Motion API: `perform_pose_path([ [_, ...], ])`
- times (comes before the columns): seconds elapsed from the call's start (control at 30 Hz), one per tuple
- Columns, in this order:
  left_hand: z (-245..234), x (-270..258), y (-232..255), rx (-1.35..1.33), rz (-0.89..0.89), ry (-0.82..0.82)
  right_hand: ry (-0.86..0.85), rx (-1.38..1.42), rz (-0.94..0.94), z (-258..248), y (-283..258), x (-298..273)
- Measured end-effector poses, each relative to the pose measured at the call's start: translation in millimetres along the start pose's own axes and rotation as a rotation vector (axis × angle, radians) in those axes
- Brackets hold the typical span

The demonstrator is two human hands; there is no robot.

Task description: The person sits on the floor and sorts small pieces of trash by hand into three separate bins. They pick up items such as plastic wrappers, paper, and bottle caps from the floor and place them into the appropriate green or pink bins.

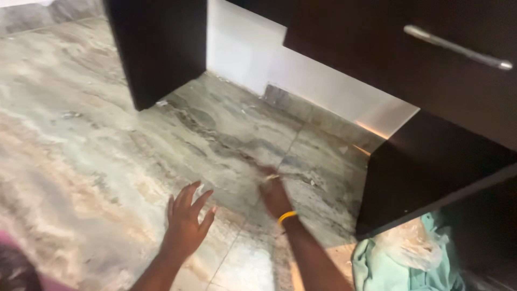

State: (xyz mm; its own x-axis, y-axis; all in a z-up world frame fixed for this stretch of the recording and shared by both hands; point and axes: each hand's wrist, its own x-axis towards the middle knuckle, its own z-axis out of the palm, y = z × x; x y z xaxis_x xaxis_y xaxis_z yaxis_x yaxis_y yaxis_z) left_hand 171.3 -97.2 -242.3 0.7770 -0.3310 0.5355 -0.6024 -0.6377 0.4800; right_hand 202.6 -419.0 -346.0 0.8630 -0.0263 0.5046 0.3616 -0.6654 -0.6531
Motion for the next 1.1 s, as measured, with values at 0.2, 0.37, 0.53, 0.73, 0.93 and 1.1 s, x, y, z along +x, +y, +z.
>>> perform_pose_path([
  [0.2,31.8,62.6,5.9,0.098,-0.099,-0.249,0.052,-0.631,0.422,-155.9,162.2,24.3],
  [0.37,72.2,55.6,-13.7,-0.071,-0.088,-0.225,-0.544,-1.275,0.626,-226.6,185.6,64.3],
  [0.53,81.8,43.6,-21.2,-0.089,-0.147,-0.167,-0.599,-0.993,0.66,-234.8,222.1,87.3],
  [0.73,93.4,35.5,-11.7,-0.001,-0.126,-0.223,-0.676,-0.956,0.545,-233.0,233.7,90.1],
  [0.93,49.3,24.0,9.4,0.41,-0.177,-0.348,-0.405,-0.907,0.364,-150.8,195.6,28.0],
  [1.1,-6.5,-26.8,12.2,0.219,-0.336,-0.381,-0.093,-0.961,-0.073,-39.3,64.8,-55.7],
])
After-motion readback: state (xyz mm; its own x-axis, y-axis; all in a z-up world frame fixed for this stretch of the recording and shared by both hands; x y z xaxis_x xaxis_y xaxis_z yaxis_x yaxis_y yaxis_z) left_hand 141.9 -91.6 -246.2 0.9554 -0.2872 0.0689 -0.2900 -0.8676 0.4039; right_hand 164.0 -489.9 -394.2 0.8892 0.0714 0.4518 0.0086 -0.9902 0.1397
